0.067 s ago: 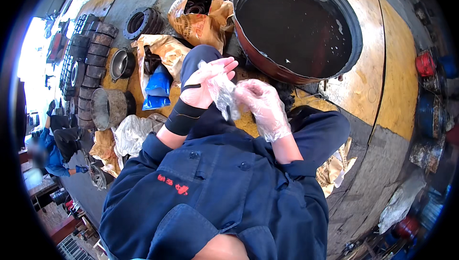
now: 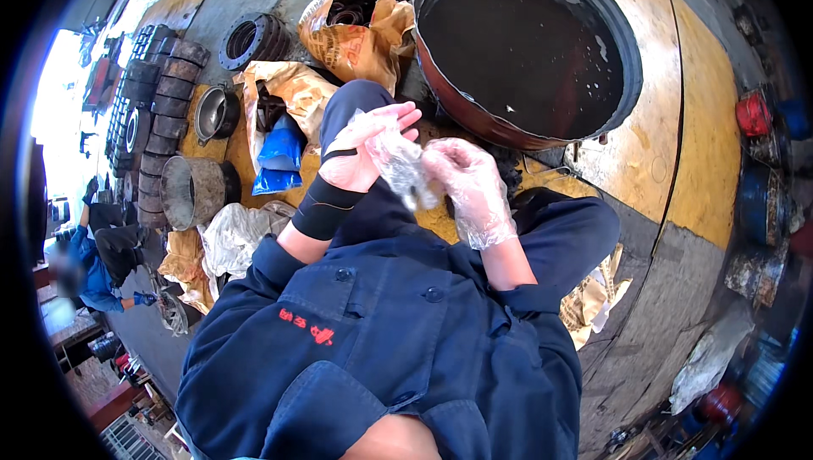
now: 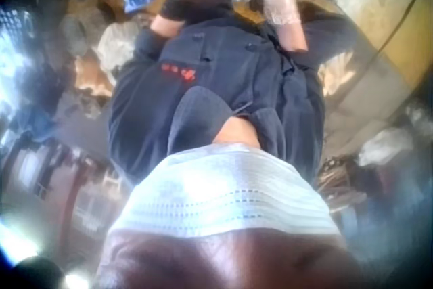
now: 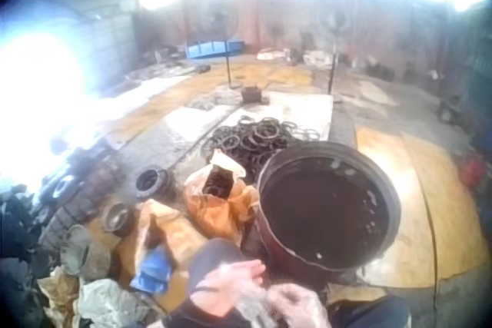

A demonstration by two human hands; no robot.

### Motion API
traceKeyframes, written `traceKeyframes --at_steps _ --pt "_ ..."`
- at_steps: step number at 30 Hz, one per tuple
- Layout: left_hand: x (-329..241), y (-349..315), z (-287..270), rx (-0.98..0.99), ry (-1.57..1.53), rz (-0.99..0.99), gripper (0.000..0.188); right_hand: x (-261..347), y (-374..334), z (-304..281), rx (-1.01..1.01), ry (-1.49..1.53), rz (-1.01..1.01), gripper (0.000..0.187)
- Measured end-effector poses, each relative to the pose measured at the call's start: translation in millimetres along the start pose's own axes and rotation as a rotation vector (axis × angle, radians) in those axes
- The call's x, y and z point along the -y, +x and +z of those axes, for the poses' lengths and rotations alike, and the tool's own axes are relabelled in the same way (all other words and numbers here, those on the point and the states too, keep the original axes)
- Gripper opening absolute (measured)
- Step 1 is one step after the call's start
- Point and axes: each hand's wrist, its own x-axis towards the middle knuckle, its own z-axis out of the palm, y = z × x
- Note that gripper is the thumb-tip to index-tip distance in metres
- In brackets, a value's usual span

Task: The person sits on the floor of a workshop, puts on clear plastic gloves, and then blue rubber gloves. They pick up a metal ring from a pile and use a brush to coat it with a dark liquid from a bucket, repeating the process for multiple rings.

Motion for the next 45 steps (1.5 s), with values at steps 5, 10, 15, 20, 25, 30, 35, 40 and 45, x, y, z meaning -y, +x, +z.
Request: traceKeyframes --at_steps 5,10,15,20,25,30,35,40,45 --pt "-6 -4 -5 -0.002 0.007 -0.021 0.049 -10 7 -29 -0.076 0.063 -0.064 0.008" --pt "-5 -5 -17 -0.006 -0.071 -0.083 0.052 -9 5 -25 -0.165 0.173 -0.08 0.006" --pt "-4 -3 -16 -0.017 -0.102 -0.077 0.047 -5 5 -27 -0.133 0.366 0.01 0.009" --pt "-1 -3 -17 -0.055 -0.137 -0.063 0.042 1 1 -21 -0.126 0.475 0.024 0.009" --pt "-2 -3 -20 -0.039 -0.113 -0.033 0.035 -5 7 -28 -0.183 0.416 0.064 0.013" --pt "-3 -6 -20 -0.074 -0.005 0.092 0.039 -18 14 -56 -0.477 0.155 -0.109 0.011" --pt "-8 -14 3 -0.112 0.393 0.337 0.04 36 -19 -1 -0.216 0.129 -0.253 0.011" --pt "-20 -22 30 -0.153 1.061 0.667 0.043 36 -20 25 0.064 0.135 0.118 0.025" --pt "-22 -28 44 -0.17 1.438 0.836 0.054 31 -14 33 0.155 0.077 0.159 0.018"
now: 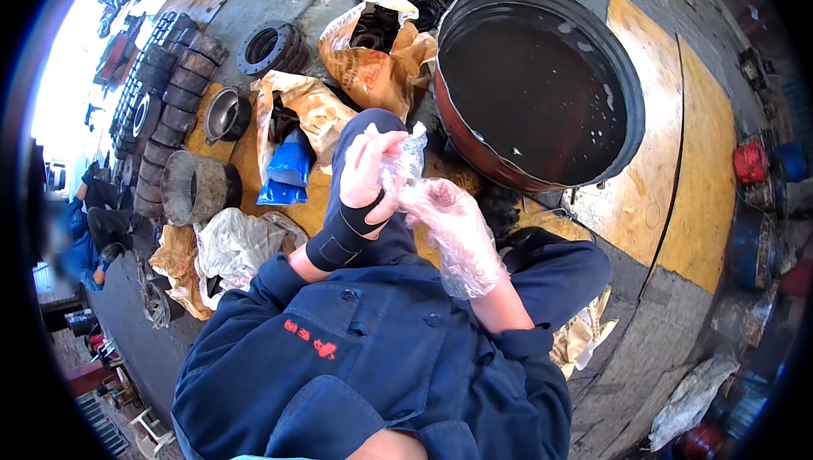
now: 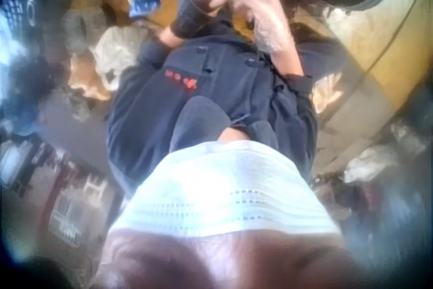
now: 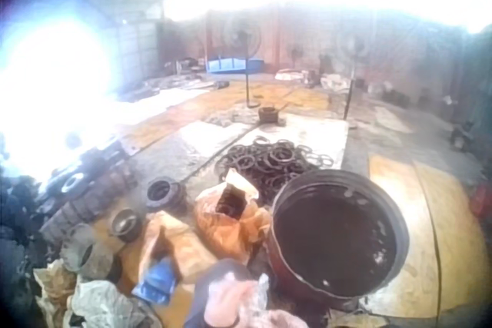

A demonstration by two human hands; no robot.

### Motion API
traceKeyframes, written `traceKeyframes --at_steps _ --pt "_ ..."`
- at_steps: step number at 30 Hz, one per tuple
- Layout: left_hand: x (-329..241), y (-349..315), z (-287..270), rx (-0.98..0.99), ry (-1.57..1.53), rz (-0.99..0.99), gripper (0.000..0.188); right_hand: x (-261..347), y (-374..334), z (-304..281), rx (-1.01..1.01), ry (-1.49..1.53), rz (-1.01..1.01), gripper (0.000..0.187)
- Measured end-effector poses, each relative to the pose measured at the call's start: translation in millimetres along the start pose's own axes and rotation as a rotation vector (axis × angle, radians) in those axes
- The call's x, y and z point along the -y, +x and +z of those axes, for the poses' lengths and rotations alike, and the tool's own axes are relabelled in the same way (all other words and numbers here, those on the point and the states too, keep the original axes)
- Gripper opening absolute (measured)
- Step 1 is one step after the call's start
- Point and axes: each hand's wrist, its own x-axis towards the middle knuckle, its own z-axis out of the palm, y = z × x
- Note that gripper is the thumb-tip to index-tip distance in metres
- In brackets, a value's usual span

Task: The person sits on the floor of a workshop, puts on clear plastic gloves, and then blue rubber gloves. They pick up a metal ring from a pile and use a brush to coat it with a dark liquid from a bucket, repeating the process for multiple rings.

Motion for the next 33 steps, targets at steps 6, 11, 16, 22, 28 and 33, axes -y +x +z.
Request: traceKeyframes --at_steps 6,11,16,22,28,33 --pt "-9 -3 -2 0.071 -0.155 -0.067 0.062 -18 23 -22 -0.328 0.187 -0.177 0.009" --pt "0 -8 3 0.1 -0.694 -0.423 0.051 -14 28 -26 -0.408 0.146 -0.325 0.012" --pt "4 -7 4 0.053 -0.518 -0.412 0.04 -9 20 -2 -0.241 -0.039 -0.343 0.015" --pt "0 -9 -11 0.052 -0.346 -0.291 0.052 -7 33 -5 -0.31 -0.189 -0.352 0.014" --pt "-12 -4 -35 -0.185 -0.127 0.004 0.049 -5 52 -14 -0.337 -0.254 -0.373 0.012" --pt "-52 -8 -36 0.096 -0.199 0.089 0.037 -7 68 2 -0.371 -0.6 -0.629 0.016"
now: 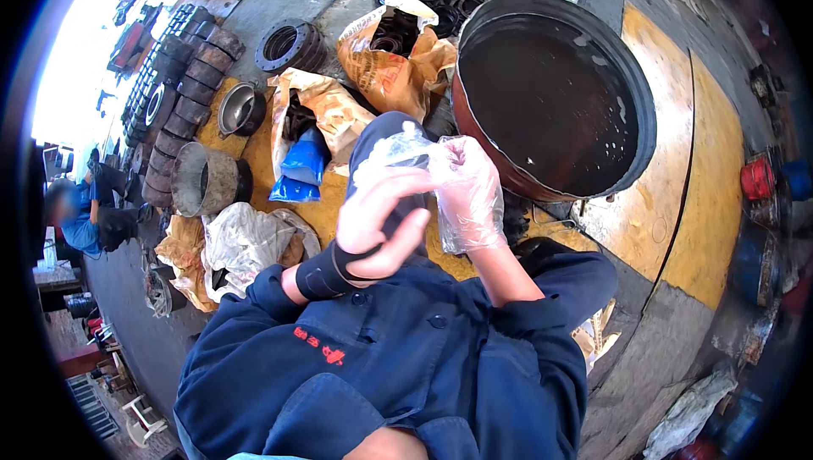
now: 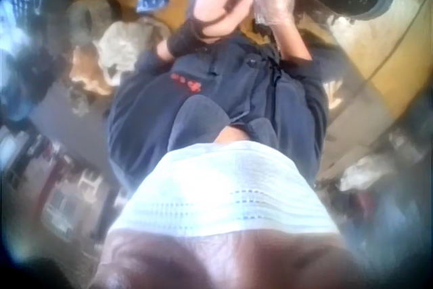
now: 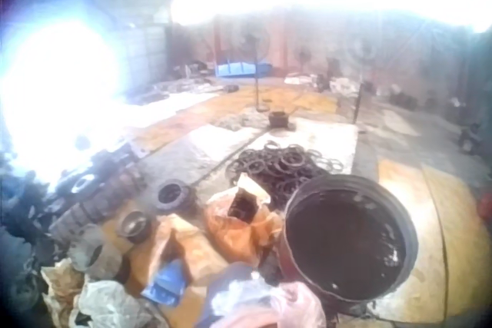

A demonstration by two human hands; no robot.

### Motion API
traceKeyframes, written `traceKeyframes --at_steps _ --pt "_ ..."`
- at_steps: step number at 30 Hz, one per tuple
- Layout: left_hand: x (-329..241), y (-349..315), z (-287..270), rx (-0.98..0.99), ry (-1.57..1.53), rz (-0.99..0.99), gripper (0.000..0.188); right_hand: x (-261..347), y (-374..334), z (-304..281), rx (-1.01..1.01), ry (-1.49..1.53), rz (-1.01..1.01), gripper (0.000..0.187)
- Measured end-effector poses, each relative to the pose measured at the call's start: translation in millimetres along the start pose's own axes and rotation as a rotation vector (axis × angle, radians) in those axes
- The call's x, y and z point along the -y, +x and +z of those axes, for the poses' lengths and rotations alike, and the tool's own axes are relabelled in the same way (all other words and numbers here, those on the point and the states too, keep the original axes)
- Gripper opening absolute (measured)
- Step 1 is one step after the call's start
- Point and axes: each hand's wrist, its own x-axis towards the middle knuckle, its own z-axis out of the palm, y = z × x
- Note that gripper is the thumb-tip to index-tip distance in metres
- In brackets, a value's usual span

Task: The person sits on the floor of a workshop, puts on clear plastic gloves, and then blue rubber gloves. They pick up a metal ring from a pile and use a brush to coat it with a dark liquid from a bucket, repeating the process for multiple rings.

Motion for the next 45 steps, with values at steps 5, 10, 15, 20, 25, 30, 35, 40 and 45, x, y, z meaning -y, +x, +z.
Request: traceKeyframes --at_steps 5,10,15,20,25,30,35,40,45 --pt "11 -6 6 -0.033 0.243 -0.064 0.05 6 3 6 0.01 -0.001 0.065 0.019" --pt "12 -8 -3 -0.01 0.409 -0.056 0.056 24 2 23 -0.019 -0.168 -0.17 0.018" --pt "29 -22 -5 -0.011 0.498 -0.08 0.044 34 -5 29 0.019 -0.174 -0.201 0.015" --pt "58 -34 -17 -0.039 0.456 0.149 0.017 21 -26 40 0.036 -0.302 -0.477 0.019" --pt "94 -57 9 -0.43 0.028 -0.393 0.02 11 -41 54 0.152 -0.31 -0.411 0.016" --pt "90 -48 -4 -0.491 -0.35 -0.295 0.03 25 -45 63 0.172 -0.136 -0.484 0.02" --pt "113 -54 6 -0.569 -0.303 -0.384 0.029 22 -47 66 0.189 -0.133 -0.549 0.025" --pt "182 -100 29 -0.381 -0.146 -0.589 0.045 18 -55 67 0.294 -0.101 -0.316 0.017" --pt "132 -55 6 -0.368 0.119 -0.427 0.043 27 -56 60 0.335 -0.091 -0.273 0.019"
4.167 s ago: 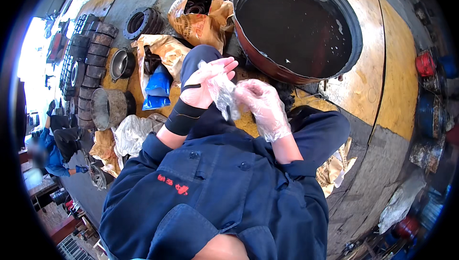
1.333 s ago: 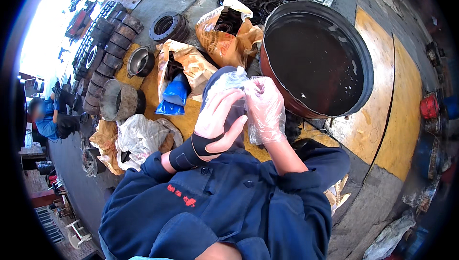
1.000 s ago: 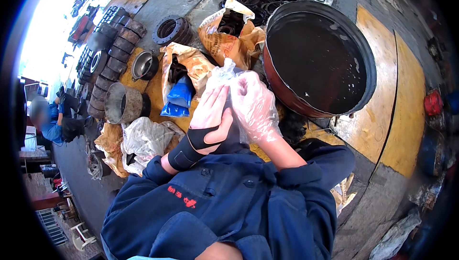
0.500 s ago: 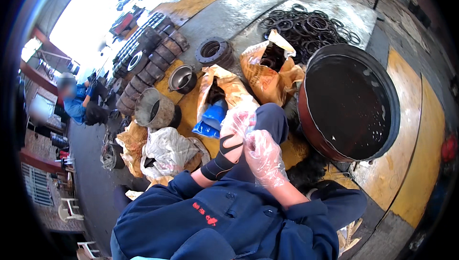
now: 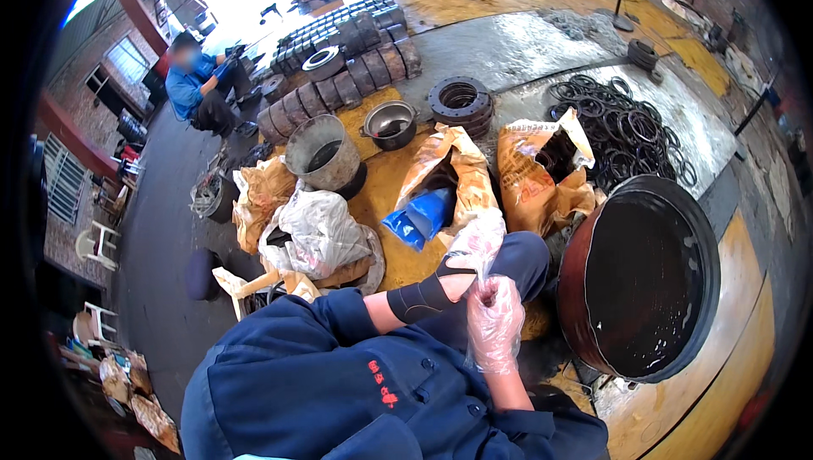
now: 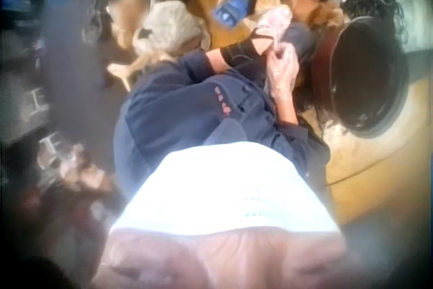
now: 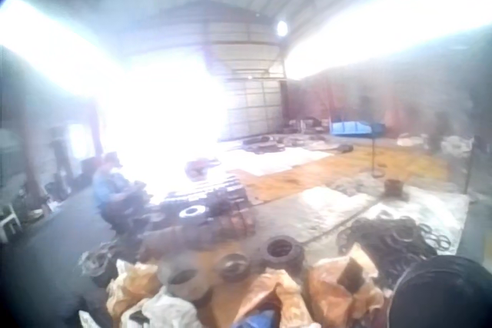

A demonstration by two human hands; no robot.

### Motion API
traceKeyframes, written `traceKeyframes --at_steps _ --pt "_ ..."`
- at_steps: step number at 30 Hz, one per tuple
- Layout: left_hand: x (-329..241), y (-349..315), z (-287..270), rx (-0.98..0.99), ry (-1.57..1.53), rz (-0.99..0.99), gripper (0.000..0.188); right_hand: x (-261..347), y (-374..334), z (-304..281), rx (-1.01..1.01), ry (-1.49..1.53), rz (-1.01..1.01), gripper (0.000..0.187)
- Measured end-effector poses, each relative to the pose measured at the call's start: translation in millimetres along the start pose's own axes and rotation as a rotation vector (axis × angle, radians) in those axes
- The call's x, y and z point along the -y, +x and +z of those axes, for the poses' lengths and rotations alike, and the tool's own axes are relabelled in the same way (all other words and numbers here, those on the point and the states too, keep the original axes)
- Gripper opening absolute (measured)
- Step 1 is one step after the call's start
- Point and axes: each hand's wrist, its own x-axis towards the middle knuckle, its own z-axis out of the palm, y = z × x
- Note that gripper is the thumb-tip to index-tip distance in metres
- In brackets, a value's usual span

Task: The person sits on the floor of a workshop, puts on clear plastic gloves, and then blue rubber gloves. They pick up a metal ring from a pile and use a brush to coat it with a dark liquid from a bucket, repeating the process for multiple rings.

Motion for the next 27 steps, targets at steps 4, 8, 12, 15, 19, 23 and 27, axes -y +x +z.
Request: traceKeyframes --at_steps 4,8,12,15,19,23,27 --pt "-24 15 -2 -0.051 0.139 0.057 0.029 5 -1 -4 0.01 0.001 -0.108 0.021" --pt "-37 17 -8 0.084 0.255 -0.001 0.028 5 -4 -5 0.011 0.053 0.013 0.022" --pt "-21 16 2 0.066 0.357 0.074 0.027 -2 -5 -9 -0.024 0.062 0.071 0.021" --pt "-13 18 8 0.037 0.507 0.113 0.027 -5 -7 -10 -0.022 0.08 0.084 0.021" --pt "6 19 15 -0.007 0.803 0.214 0.027 -11 -11 -9 -0.014 0.103 0.06 0.022" --pt "-11 19 15 -0.035 0.631 0.168 0.03 -5 -11 -15 0.052 0.176 0.115 0.018" --pt "-23 11 7 0.048 0.192 0.138 0.039 -7 -14 -13 -0.032 0.23 0.1 0.019"
